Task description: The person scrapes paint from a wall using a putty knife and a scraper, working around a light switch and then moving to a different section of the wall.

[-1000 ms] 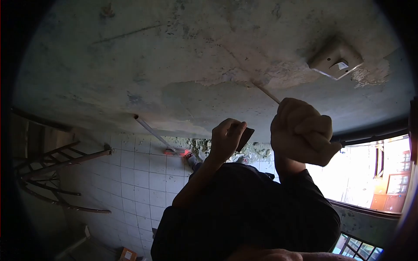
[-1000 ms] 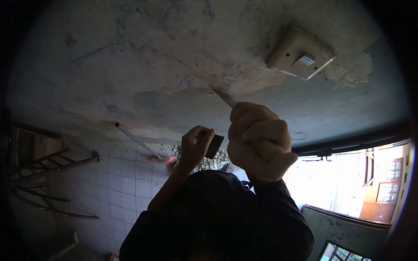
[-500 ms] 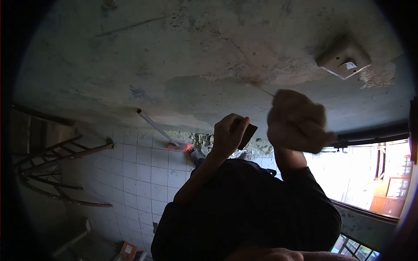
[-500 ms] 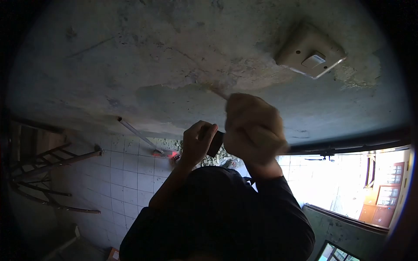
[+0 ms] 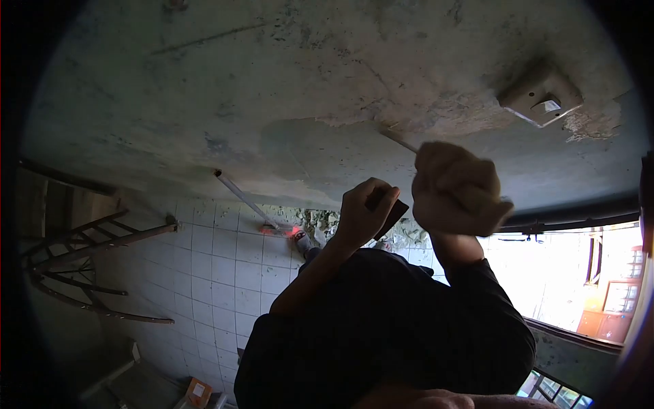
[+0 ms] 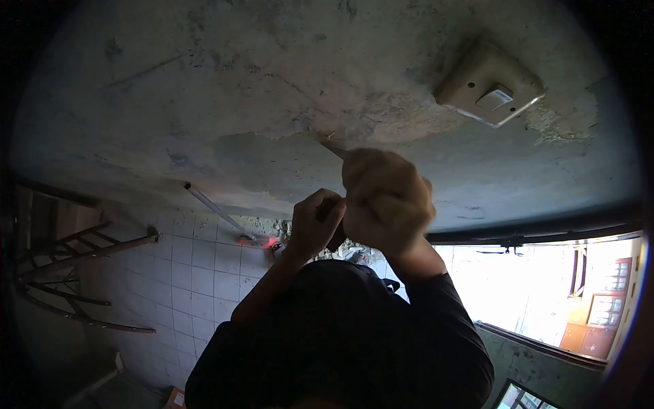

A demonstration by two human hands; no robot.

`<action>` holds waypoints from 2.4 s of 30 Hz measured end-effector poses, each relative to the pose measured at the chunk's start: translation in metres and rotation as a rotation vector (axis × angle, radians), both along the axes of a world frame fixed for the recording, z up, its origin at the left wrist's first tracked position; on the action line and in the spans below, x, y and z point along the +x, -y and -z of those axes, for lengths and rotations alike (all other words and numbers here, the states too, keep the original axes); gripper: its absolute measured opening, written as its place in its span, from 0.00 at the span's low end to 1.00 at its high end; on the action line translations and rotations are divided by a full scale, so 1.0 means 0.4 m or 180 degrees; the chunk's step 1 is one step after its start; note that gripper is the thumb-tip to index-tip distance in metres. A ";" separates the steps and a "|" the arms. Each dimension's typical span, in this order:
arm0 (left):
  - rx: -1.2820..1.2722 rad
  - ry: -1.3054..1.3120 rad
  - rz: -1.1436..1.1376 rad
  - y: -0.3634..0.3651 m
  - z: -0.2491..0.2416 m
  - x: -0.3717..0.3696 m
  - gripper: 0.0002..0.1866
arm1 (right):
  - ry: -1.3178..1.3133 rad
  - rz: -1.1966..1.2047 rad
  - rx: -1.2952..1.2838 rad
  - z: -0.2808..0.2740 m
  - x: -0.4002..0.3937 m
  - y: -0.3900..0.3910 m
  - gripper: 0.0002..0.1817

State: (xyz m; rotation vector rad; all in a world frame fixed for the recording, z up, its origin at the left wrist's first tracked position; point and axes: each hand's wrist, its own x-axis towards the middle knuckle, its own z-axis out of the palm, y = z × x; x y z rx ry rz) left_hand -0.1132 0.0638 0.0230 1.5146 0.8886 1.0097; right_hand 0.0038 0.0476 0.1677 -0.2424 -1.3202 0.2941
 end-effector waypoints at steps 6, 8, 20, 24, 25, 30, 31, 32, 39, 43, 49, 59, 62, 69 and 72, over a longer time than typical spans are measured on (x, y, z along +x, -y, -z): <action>-0.0173 0.0031 -0.0006 -0.003 -0.014 -0.005 0.10 | 0.0464 0.0298 -0.0587 0.041 0.007 -0.049 0.36; -0.0052 0.0110 -0.0033 -0.006 0.001 0.001 0.10 | 0.0437 0.0246 -0.0493 0.032 0.007 -0.052 0.36; 0.0084 0.0092 -0.0089 -0.002 0.000 -0.001 0.09 | 0.0702 0.0882 -0.0526 0.067 0.005 -0.045 0.23; 0.0143 0.0031 -0.0143 0.011 -0.006 -0.013 0.09 | 0.0124 -0.0056 -0.0069 -0.001 -0.023 0.004 0.28; 0.0078 -0.0004 -0.0112 0.010 -0.005 -0.014 0.09 | 0.0093 -0.0027 -0.0033 -0.005 -0.022 0.006 0.29; -0.0070 0.0040 -0.0141 0.001 -0.006 -0.019 0.10 | -0.0008 -0.0053 0.0019 0.001 -0.022 -0.009 0.30; -0.0069 0.0109 -0.0154 0.001 -0.001 -0.018 0.11 | 0.0465 0.0653 -0.0037 0.026 -0.012 -0.012 0.27; -0.0041 0.0114 -0.0150 -0.003 0.000 -0.017 0.11 | 0.0951 0.1347 -0.0064 0.047 0.000 -0.024 0.23; 0.0009 0.0103 -0.0127 -0.005 0.010 -0.016 0.10 | 0.0344 0.0218 0.0207 0.006 -0.006 -0.027 0.28; -0.0034 0.0109 -0.0176 -0.004 0.009 -0.016 0.10 | 0.0150 0.0172 0.0422 0.023 -0.017 -0.047 0.36; -0.0195 0.0068 -0.0156 0.001 -0.003 -0.015 0.11 | 0.1320 0.1146 0.0445 0.029 0.034 -0.066 0.09; -0.0065 0.0097 -0.0084 0.006 0.006 -0.025 0.13 | 0.0591 0.0491 -0.0393 0.069 -0.040 -0.101 0.41; -0.0156 -0.0009 -0.0124 0.004 -0.001 -0.033 0.13 | 0.0668 0.0475 -0.0537 0.075 -0.039 -0.099 0.42; -0.0074 0.0181 -0.0247 0.004 0.024 -0.044 0.12 | 0.0886 0.0832 -0.0039 0.020 -0.023 -0.029 0.10; -0.0053 0.0103 -0.0191 0.001 0.018 -0.047 0.12 | 0.1157 0.1525 0.0302 0.032 -0.009 -0.045 0.20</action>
